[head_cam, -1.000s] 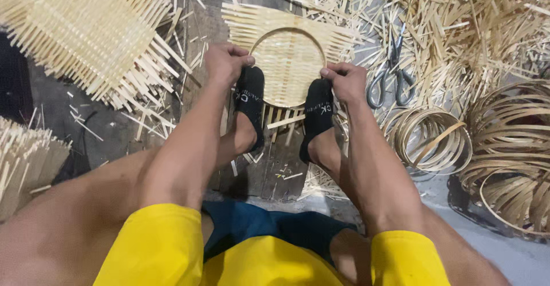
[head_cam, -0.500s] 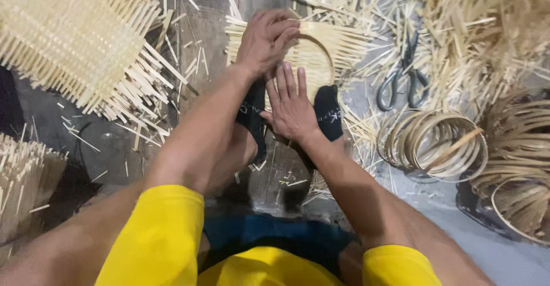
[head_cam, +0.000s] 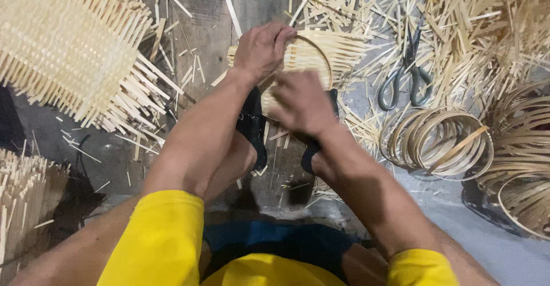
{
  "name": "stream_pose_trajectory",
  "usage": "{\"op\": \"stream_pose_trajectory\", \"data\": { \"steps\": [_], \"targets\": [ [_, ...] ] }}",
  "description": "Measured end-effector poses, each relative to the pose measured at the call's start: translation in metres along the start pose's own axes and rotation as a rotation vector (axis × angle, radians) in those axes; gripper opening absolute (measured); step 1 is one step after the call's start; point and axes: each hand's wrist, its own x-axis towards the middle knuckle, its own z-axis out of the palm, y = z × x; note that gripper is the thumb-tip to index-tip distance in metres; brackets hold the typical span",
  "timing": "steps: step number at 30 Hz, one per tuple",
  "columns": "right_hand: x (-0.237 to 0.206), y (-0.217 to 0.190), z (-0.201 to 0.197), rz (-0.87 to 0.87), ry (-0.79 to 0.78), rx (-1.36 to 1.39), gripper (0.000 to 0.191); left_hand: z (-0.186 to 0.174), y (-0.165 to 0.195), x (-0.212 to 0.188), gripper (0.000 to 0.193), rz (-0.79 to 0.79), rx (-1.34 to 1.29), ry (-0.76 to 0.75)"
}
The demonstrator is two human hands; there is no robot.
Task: The person sits on the floor and repeatedly places a circular bamboo frame onto a woven bamboo mat. They use scissors to trim the excess bamboo strips flush with the frame's edge, then remove the frame and set the finished piece aside. This process is repeated multiple times with new mats.
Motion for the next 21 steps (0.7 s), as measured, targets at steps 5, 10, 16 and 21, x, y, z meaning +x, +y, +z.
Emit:
{"op": "stream_pose_trajectory", "data": {
  "steps": [5, 10, 16, 21],
  "targets": [
    [0.050, 0.050, -0.021, 0.260, 0.535, 0.408, 0.015, 0.004, -0.003, 0.006, 0.021, 0.016, -0.026, 0.006],
    [0.058, 0.076, -0.004, 0.409, 0.423, 0.633, 0.015, 0.013, -0.024, 0.011, 0.023, -0.146, -0.150, -0.064],
    [0.058, 0.095, 0.017, 0.549, 0.362, 0.591, 0.032, 0.035, -0.062, 0.016, 0.031, -0.198, -0.303, -0.052],
    [0.025, 0.081, -0.033, 0.478, 0.590, 0.389, 0.033, 0.021, -0.058, 0.020, 0.035, -0.137, -0.240, -0.075]
  ]
}}
